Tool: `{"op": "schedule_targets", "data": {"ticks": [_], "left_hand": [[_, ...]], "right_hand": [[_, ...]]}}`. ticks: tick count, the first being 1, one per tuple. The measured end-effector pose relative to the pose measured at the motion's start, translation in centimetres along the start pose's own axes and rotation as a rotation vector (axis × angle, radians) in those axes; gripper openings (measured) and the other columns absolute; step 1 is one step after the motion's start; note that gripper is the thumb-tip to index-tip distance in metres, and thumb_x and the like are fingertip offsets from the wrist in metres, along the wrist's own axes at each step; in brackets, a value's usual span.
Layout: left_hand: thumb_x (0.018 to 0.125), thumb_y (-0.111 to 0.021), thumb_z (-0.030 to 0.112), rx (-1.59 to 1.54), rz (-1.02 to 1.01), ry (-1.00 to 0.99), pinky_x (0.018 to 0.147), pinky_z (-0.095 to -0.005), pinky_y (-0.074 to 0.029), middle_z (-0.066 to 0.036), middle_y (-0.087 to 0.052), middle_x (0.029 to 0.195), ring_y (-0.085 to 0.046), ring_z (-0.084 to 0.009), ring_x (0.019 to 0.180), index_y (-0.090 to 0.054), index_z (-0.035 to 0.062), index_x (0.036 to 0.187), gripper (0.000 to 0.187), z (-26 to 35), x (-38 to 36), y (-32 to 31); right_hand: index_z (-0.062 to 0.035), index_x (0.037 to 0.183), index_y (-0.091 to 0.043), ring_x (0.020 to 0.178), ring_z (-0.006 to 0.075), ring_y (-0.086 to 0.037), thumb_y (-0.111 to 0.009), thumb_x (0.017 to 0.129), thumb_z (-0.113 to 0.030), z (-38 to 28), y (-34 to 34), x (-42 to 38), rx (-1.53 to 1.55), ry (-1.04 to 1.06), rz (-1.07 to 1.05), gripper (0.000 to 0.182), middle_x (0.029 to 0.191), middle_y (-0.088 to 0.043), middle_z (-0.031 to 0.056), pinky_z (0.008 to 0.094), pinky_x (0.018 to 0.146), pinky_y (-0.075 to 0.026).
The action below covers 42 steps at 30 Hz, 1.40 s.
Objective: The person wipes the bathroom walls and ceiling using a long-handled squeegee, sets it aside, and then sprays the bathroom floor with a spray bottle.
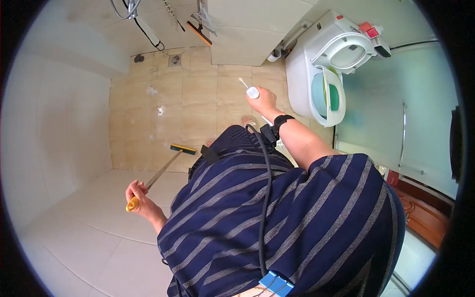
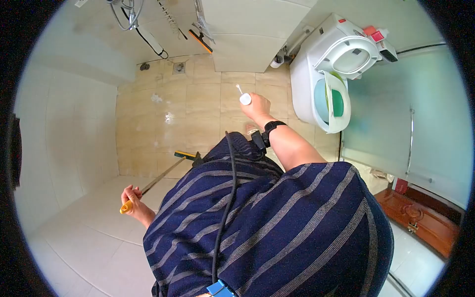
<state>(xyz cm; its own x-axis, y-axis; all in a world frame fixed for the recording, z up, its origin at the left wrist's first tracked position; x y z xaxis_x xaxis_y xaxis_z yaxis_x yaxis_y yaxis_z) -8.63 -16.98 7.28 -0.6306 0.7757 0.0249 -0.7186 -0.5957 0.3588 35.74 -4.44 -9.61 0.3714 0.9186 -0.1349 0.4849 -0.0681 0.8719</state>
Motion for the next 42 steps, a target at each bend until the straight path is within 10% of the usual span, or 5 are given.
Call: {"op": "schedule_targets", "data": {"ticks": [26, 42], "left_hand": [[0.087, -0.055, 0.016, 0.248, -0.364, -0.007, 0.068, -0.0251, -0.044, -0.006, -0.061, 0.073, -0.055, -0.013, 0.071, -0.063, -0.0038, 0.087, 0.021, 2.3, -9.2, -17.8], [0.088, -0.056, 0.017, 0.288, -0.332, -0.015, 0.072, -0.0266, -0.046, -0.009, -0.063, 0.079, -0.058, -0.0145, 0.076, -0.062, -0.0041, 0.087, 0.022, 3.4, -12.7, -21.1]], "right_hand": [[-0.0129, 0.084, -0.066, 0.079, 0.034, -0.062, -0.061, 0.07, -0.036, 24.1, 10.6, 2.3, 0.176, -0.469, 0.129, 0.027, 0.08, -0.065, 0.0149, 0.0424, 0.069, -0.048], [-0.0099, 0.084, -0.063, 0.077, 0.0298, -0.062, -0.07, 0.066, -0.031, 24.1, 12.8, 5.8, 0.451, 0.001, -0.012, 0.029, 0.078, -0.064, 0.0125, 0.0373, 0.066, -0.048]]}}
Point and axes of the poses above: each hand's wrist, its own x-axis towards the middle knuckle, its own y-axis out of the back of the hand, z = x × y, the point moved 4 cm from there along x, towards the middle knuckle
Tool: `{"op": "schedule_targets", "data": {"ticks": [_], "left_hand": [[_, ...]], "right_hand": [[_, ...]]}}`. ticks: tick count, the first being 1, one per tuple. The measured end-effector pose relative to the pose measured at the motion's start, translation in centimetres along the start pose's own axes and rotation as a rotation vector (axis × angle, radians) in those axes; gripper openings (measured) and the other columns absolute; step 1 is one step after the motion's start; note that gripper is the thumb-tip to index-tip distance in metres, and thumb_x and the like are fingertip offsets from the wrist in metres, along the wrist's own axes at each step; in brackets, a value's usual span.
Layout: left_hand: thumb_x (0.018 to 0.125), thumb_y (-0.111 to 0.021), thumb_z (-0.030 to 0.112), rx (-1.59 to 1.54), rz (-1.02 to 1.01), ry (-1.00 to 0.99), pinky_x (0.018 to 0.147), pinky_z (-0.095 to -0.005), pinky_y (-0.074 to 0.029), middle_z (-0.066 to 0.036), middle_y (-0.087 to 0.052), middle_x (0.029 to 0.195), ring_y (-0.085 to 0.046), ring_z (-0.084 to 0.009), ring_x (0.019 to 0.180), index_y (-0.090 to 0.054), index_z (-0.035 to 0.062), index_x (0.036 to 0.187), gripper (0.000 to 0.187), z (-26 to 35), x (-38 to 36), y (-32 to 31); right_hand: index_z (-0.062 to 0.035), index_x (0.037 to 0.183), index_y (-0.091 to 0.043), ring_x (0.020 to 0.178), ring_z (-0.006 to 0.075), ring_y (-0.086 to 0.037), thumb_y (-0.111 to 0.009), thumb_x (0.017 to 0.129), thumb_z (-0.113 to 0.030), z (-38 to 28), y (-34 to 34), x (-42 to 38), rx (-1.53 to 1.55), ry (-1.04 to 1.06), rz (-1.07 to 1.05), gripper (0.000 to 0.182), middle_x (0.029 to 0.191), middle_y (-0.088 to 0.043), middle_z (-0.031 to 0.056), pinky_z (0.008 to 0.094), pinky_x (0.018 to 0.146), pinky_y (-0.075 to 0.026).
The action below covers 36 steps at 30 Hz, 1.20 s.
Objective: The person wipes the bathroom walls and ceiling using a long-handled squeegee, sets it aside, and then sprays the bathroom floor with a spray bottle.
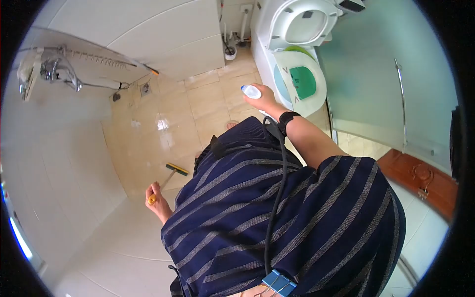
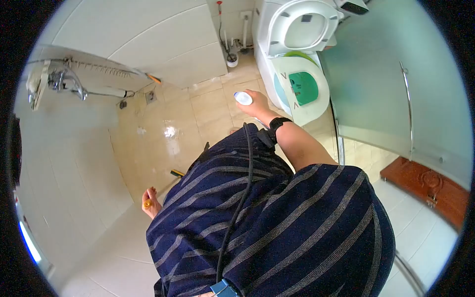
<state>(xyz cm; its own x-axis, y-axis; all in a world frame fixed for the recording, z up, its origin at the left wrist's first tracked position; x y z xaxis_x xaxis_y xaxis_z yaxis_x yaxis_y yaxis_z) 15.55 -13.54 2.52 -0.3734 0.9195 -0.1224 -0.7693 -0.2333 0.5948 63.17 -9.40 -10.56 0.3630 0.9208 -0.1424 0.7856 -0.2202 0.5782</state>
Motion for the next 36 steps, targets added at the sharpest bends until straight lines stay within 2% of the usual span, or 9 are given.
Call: {"op": "schedule_targets", "data": {"ticks": [1, 5, 10, 14, 19, 23, 29, 36], "left_hand": [[0.088, -0.057, 0.017, 0.028, 0.001, 0.017, 0.072, -0.0267, -0.046, -0.01, -0.064, 0.08, -0.058, -0.0148, 0.076, -0.062, -0.0038, 0.087, 0.022, 0.0, -0.2, 0.1], [0.088, -0.057, 0.016, -0.049, 0.028, -0.009, 0.072, -0.0262, -0.046, -0.01, -0.064, 0.081, -0.059, -0.0145, 0.077, -0.062, -0.0032, 0.087, 0.02, -2.0, -0.8, 0.6], [0.089, -0.056, 0.014, -0.027, 0.077, -0.026, 0.07, -0.0259, -0.046, -0.008, -0.063, 0.08, -0.058, -0.0136, 0.076, -0.061, -0.0021, 0.086, 0.017, -2.1, -2.2, 1.7], [0.089, -0.056, 0.012, 0.049, 0.124, -0.035, 0.067, -0.0259, -0.045, -0.006, -0.062, 0.08, -0.056, -0.0132, 0.073, -0.061, -0.0011, 0.085, 0.015, -2.8, -2.9, 3.0], [0.087, -0.057, 0.012, 0.016, 0.203, -0.027, 0.065, -0.0258, -0.045, -0.007, -0.062, 0.08, -0.055, -0.0137, 0.071, -0.061, 0.0, 0.084, 0.013, -4.3, -2.9, 5.0], [0.086, -0.058, 0.012, 0.019, 0.25, -0.035, 0.065, -0.0258, -0.044, -0.006, -0.061, 0.08, -0.055, -0.0138, 0.07, -0.062, 0.0016, 0.084, 0.011, -4.9, -2.6, 6.6], [0.086, -0.059, 0.012, -0.036, 0.267, -0.018, 0.065, -0.0252, -0.045, -0.006, -0.061, 0.079, -0.055, -0.0132, 0.07, -0.063, 0.002, 0.085, 0.011, -7.3, -0.6, 9.8], [0.087, -0.06, 0.015, -0.092, 0.279, -0.018, 0.066, -0.0246, -0.045, -0.005, -0.062, 0.079, -0.056, -0.012, 0.071, -0.063, 0.001, 0.087, 0.014, -9.0, 2.0, 13.6]], "right_hand": [[-0.0102, 0.085, -0.063, 0.078, 0.0306, -0.062, -0.07, 0.066, -0.032, -0.5, -0.5, 0.4, -0.113, -0.021, -0.03, 0.029, 0.079, -0.064, 0.0131, 0.0379, 0.067, -0.048], [-0.0113, 0.087, -0.064, 0.078, 0.0323, -0.061, -0.068, 0.066, -0.032, -3.0, -3.0, 1.4, -0.143, 0.059, -0.138, 0.03, 0.08, -0.064, 0.0131, 0.0391, 0.067, -0.049], [-0.0112, 0.081, -0.061, 0.073, 0.0341, -0.06, -0.065, 0.068, -0.032, -4.6, -5.3, 2.3, -0.226, 0.08, -0.051, 0.025, 0.077, -0.063, 0.0127, 0.0412, 0.062, -0.047], [-0.0126, 0.076, -0.06, 0.071, 0.0332, -0.061, -0.062, 0.069, -0.032, -5.9, -7.1, 2.7, -0.278, 0.097, -0.077, 0.021, 0.073, -0.063, 0.0123, 0.0424, 0.061, -0.047], [-0.0103, 0.077, -0.059, 0.069, 0.0333, -0.06, -0.066, 0.068, -0.031, -7.4, -10.5, 2.9, -0.23, 0.249, -0.052, 0.023, 0.071, -0.062, 0.0135, 0.0409, 0.058, -0.046], [-0.0116, 0.073, -0.057, 0.067, 0.0338, -0.06, -0.064, 0.069, -0.031, -10.5, -12.8, 2.2, -0.266, 0.285, -0.102, 0.021, 0.069, -0.062, 0.0132, 0.043, 0.057, -0.046], [-0.0122, 0.079, -0.057, 0.068, 0.0332, -0.061, -0.065, 0.069, -0.031, -15.9, -17.5, 1.5, -0.254, 0.331, 0.03, 0.023, 0.07, -0.062, 0.0125, 0.0424, 0.058, -0.047], [-0.0122, 0.083, -0.057, 0.072, 0.033, -0.062, -0.071, 0.066, -0.038, -18.8, -23.1, 0.2, -0.362, 0.222, 0.019, 0.034, 0.074, -0.064, 0.0115, 0.0435, 0.061, -0.047]]}}
Point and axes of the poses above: each hand's wrist, its own x-axis towards the middle knuckle, its own y-axis out of the back of the hand, z = x × y, the point moved 4 cm from there along x, towards the middle knuckle
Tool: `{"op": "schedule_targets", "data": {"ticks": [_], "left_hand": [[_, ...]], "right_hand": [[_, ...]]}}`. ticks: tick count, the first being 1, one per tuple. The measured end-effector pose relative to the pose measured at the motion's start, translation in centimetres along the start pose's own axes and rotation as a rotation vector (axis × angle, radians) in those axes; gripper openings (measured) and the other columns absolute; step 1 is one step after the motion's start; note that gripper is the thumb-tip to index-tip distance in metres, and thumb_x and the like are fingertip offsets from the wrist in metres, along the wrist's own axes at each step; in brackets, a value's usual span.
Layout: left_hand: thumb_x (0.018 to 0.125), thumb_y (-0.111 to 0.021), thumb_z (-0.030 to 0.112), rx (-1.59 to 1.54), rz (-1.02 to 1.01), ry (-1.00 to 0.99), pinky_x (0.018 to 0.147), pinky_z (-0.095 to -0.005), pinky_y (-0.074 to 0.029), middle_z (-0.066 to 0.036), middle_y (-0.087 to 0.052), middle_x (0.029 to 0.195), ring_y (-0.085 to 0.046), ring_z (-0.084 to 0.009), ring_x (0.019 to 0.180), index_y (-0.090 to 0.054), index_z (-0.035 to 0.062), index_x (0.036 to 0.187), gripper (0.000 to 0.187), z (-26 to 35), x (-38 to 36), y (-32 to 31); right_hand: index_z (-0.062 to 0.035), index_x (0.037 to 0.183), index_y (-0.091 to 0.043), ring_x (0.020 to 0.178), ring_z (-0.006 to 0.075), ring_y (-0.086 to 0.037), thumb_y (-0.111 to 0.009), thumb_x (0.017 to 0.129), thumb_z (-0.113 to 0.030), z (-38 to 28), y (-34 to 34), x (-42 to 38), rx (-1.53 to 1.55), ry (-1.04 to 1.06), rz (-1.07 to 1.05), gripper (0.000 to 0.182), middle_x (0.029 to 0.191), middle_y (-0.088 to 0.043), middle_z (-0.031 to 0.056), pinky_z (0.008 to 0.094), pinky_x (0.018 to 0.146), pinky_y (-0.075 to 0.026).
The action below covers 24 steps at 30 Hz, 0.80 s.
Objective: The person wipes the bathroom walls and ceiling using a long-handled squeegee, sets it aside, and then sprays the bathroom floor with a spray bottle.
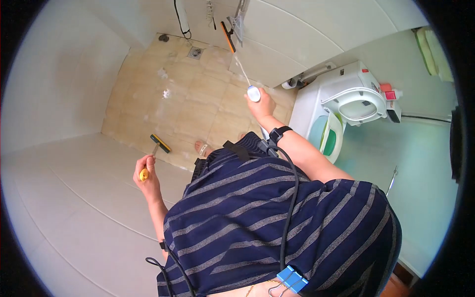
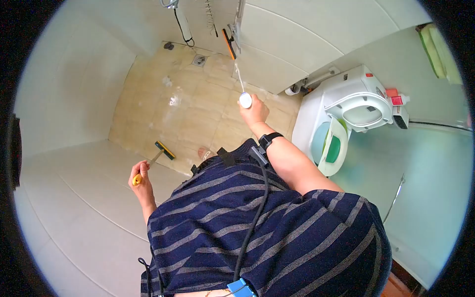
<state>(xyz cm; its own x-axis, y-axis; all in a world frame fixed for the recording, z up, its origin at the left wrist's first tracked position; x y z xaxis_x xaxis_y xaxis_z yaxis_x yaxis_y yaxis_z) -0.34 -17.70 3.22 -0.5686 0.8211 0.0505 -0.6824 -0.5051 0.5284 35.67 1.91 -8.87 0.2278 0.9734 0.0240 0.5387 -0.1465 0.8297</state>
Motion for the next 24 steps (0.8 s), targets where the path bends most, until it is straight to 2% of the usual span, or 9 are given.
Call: {"op": "schedule_targets", "data": {"ticks": [11, 24], "left_hand": [[0.088, -0.059, 0.017, -0.138, -0.043, 0.046, 0.068, -0.0236, -0.046, -0.005, -0.062, 0.076, -0.057, -0.0111, 0.072, -0.063, -0.0003, 0.092, 0.019, -5.3, 6.4, 3.9], [0.087, -0.06, 0.016, -0.122, 0.043, 0.116, 0.066, -0.0225, -0.044, -0.004, -0.061, 0.075, -0.055, -0.0102, 0.07, -0.064, 0.0009, 0.09, 0.015, -11.5, 10.6, 5.4]], "right_hand": [[-0.0106, 0.081, -0.056, 0.073, 0.0341, -0.062, -0.073, 0.065, -0.039, -5.5, -4.7, -1.8, -0.037, -0.092, 0.064, 0.036, 0.075, -0.064, 0.0127, 0.0446, 0.06, -0.047], [-0.0095, 0.076, -0.057, 0.07, 0.033, -0.061, -0.072, 0.065, -0.036, -10.7, -12.5, 2.6, 0.038, 0.089, 0.083, 0.033, 0.072, -0.063, 0.0123, 0.0426, 0.059, -0.047]]}}
Point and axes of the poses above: each hand's wrist, its own x-axis towards the middle knuckle, its own y-axis out of the back of the hand, z = x × y, the point moved 4 cm from there along x, towards the middle knuckle
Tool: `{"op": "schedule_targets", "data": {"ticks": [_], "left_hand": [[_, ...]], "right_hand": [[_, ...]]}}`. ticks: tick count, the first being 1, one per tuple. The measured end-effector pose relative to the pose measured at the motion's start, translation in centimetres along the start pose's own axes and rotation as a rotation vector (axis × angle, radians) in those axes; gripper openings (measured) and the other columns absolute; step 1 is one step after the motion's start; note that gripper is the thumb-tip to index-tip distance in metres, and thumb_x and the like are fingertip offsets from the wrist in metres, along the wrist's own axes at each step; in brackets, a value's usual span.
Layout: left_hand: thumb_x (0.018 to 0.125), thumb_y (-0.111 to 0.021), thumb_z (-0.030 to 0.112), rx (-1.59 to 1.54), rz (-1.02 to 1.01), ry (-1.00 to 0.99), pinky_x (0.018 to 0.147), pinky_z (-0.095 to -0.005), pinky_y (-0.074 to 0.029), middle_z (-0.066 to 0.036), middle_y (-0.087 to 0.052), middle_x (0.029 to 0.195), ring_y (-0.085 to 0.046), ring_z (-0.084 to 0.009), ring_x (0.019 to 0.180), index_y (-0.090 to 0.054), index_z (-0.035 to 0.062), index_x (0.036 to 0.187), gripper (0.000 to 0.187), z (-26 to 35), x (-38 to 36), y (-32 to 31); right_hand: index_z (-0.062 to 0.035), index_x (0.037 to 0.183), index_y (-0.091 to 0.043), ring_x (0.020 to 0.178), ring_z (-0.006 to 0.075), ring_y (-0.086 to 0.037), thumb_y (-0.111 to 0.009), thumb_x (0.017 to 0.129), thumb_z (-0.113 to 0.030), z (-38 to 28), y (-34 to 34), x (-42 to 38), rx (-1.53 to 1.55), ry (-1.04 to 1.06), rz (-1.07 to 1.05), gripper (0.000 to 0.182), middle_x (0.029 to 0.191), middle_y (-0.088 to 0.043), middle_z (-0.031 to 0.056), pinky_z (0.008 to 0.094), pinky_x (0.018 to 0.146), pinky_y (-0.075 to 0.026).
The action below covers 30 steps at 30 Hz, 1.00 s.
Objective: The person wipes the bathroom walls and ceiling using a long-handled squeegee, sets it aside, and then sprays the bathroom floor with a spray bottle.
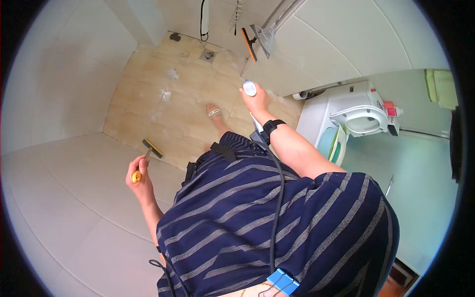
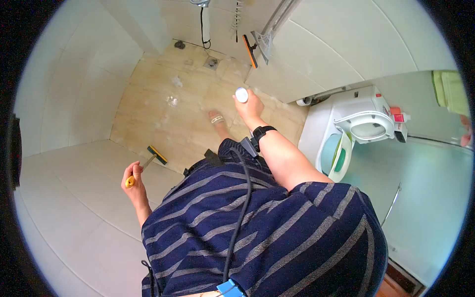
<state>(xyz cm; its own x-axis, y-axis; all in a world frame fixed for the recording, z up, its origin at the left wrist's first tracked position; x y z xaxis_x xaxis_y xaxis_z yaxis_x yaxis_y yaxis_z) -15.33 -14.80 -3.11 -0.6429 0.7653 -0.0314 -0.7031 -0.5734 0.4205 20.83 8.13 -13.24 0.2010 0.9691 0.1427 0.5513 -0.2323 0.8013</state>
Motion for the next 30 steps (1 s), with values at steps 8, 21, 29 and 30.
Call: {"op": "schedule_targets", "data": {"ticks": [8, 21, 29, 30], "left_hand": [[0.087, -0.058, 0.012, 0.054, 0.098, 0.093, 0.068, -0.0242, -0.046, -0.005, -0.061, 0.079, -0.058, -0.0126, 0.073, -0.063, -0.0004, 0.089, 0.014, -4.4, 4.4, -1.0], [0.086, -0.058, 0.009, 0.216, 0.156, 0.156, 0.067, -0.0262, -0.045, -0.007, -0.061, 0.082, -0.056, -0.0139, 0.075, -0.063, 0.0007, 0.087, 0.01, -3.4, 9.6, -5.3], [0.085, -0.059, 0.01, 0.235, 0.176, 0.158, 0.068, -0.0263, -0.045, -0.007, -0.061, 0.083, -0.056, -0.0152, 0.074, -0.063, 0.0014, 0.087, 0.01, -3.2, 11.2, -6.7], [0.085, -0.059, 0.01, 0.243, 0.178, 0.156, 0.069, -0.0264, -0.045, -0.007, -0.061, 0.083, -0.056, -0.0153, 0.074, -0.063, 0.0014, 0.087, 0.01, -2.8, 11.1, -7.3]], "right_hand": [[-0.0101, 0.08, -0.059, 0.074, 0.0337, -0.061, -0.071, 0.066, -0.036, -1.9, -7.5, 8.1, -0.096, -0.012, -0.089, 0.032, 0.074, -0.064, 0.0133, 0.0448, 0.063, -0.047], [-0.0108, 0.079, -0.059, 0.074, 0.0351, -0.061, -0.07, 0.066, -0.041, -5.1, -14.9, 18.1, -0.139, 0.086, -0.284, 0.034, 0.075, -0.064, 0.0131, 0.0446, 0.062, -0.047], [-0.0095, 0.078, -0.058, 0.072, 0.0349, -0.061, -0.069, 0.067, -0.037, -8.7, -17.7, 20.6, 0.015, 0.175, -0.271, 0.032, 0.074, -0.063, 0.0146, 0.0449, 0.06, -0.047], [-0.0096, 0.078, -0.058, 0.072, 0.0347, -0.061, -0.07, 0.067, -0.037, -8.8, -17.6, 21.2, 0.016, 0.17, -0.273, 0.032, 0.074, -0.063, 0.0146, 0.0447, 0.06, -0.047]]}}
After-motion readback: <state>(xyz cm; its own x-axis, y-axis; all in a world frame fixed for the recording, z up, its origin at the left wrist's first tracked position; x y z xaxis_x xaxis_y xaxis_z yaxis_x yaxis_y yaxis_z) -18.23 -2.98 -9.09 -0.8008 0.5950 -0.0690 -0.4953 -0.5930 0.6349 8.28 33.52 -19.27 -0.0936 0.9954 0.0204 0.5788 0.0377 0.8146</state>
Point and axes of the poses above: each hand's wrist, its own x-axis towards the middle knuckle, its own y-axis out of the back of the hand, z = x × y, the point moved 4 cm from there along x, towards the middle knuckle
